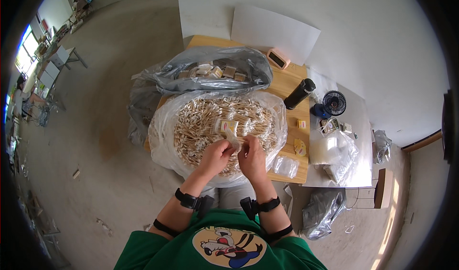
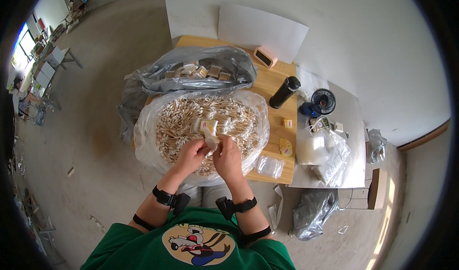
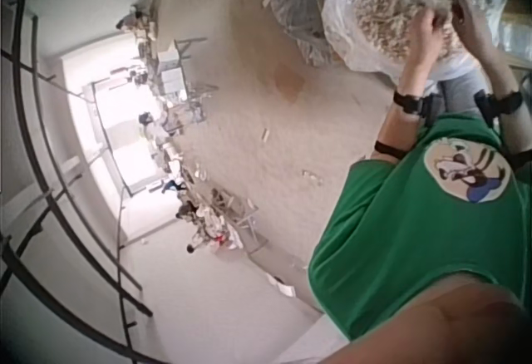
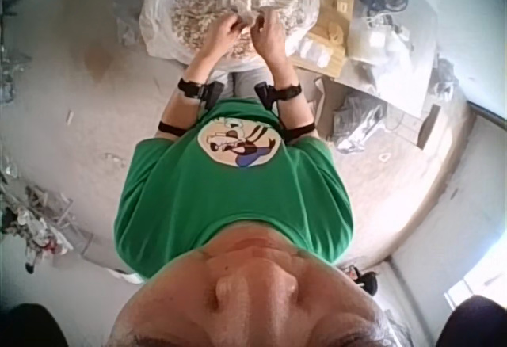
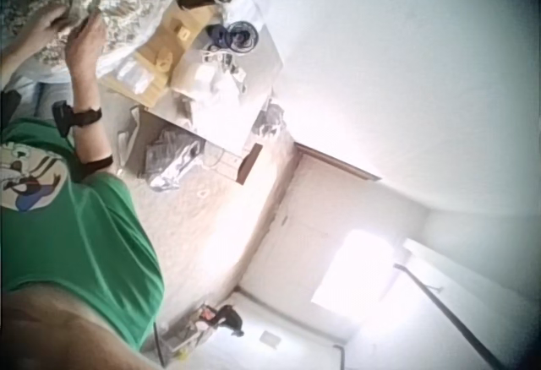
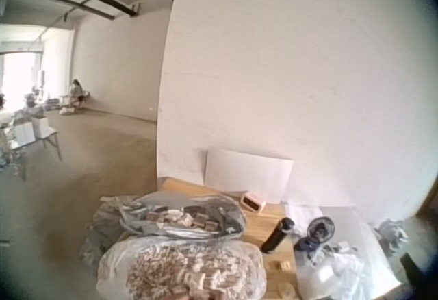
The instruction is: Sorting cotton swabs into plastic bags and placing them into a larger bin.
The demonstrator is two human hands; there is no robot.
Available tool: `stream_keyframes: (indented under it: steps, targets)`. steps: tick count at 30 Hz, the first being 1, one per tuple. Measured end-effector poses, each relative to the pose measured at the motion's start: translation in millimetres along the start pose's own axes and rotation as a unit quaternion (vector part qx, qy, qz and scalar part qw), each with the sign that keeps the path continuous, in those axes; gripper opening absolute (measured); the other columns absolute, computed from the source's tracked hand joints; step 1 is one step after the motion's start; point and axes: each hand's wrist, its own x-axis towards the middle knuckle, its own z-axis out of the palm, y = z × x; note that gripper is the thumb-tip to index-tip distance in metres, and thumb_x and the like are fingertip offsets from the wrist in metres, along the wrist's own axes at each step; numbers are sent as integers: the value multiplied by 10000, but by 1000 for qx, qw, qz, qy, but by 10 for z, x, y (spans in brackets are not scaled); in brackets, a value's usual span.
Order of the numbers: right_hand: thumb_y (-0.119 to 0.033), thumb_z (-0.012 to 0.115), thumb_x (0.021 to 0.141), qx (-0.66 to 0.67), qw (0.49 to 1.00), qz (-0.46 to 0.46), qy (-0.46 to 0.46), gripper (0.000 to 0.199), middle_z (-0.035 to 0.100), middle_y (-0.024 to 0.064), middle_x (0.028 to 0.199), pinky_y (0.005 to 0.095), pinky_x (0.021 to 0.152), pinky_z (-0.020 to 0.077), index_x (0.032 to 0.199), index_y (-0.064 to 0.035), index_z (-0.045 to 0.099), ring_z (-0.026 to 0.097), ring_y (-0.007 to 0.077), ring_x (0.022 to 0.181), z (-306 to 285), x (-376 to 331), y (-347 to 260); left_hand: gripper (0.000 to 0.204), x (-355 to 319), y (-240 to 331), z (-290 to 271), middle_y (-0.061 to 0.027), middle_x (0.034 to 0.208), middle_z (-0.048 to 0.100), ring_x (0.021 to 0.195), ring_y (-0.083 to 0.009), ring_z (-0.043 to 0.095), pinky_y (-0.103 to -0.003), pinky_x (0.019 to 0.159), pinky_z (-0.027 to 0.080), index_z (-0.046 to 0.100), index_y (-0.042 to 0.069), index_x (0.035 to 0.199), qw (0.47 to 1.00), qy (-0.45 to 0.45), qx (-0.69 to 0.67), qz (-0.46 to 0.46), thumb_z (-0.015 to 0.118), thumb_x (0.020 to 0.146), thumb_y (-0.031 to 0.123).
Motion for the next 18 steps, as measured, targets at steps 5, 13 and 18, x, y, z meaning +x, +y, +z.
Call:
stream_keyframes:
  steps: [5, 13, 18]
  targets:
    - [15, 591, 818, 110, 991, 74, 17, 314, 594, 133, 783, 329, 627, 515, 1107, -16, 472, 630, 237, 728, 39, 30, -55, 128, -8, 60, -37, -159, 707, 554, 651, -356, 560, -414, 560, 426, 514, 2, 745, 999, 25, 38, 28, 616, 789, 66]
    - [-3, 526, 859, 40, 999, 9, -2, 195, 618, 184, 880, 376, 669, 502, 1051, -20, 554, 627, 298, 738, 75, 6, 17, 121, -44, 25, -105, -143, 737, 556, 663, -352, 556, -414, 587, 440, 528, 13, 784, 993, -37, 70, 91, 636, 776, 67]
    - [81, 453, 845, 349, 907, 229, 45, 249, 642, 95, 915, 289, 677, 505, 1040, -8, 578, 624, 152, 786, 158, -3, 222, 187, 38, -103, -159, -96, 770, 574, 669, -232, 576, -330, 638, 465, 537, 4, 862, 976, 181, 82, 91, 666, 813, 131]
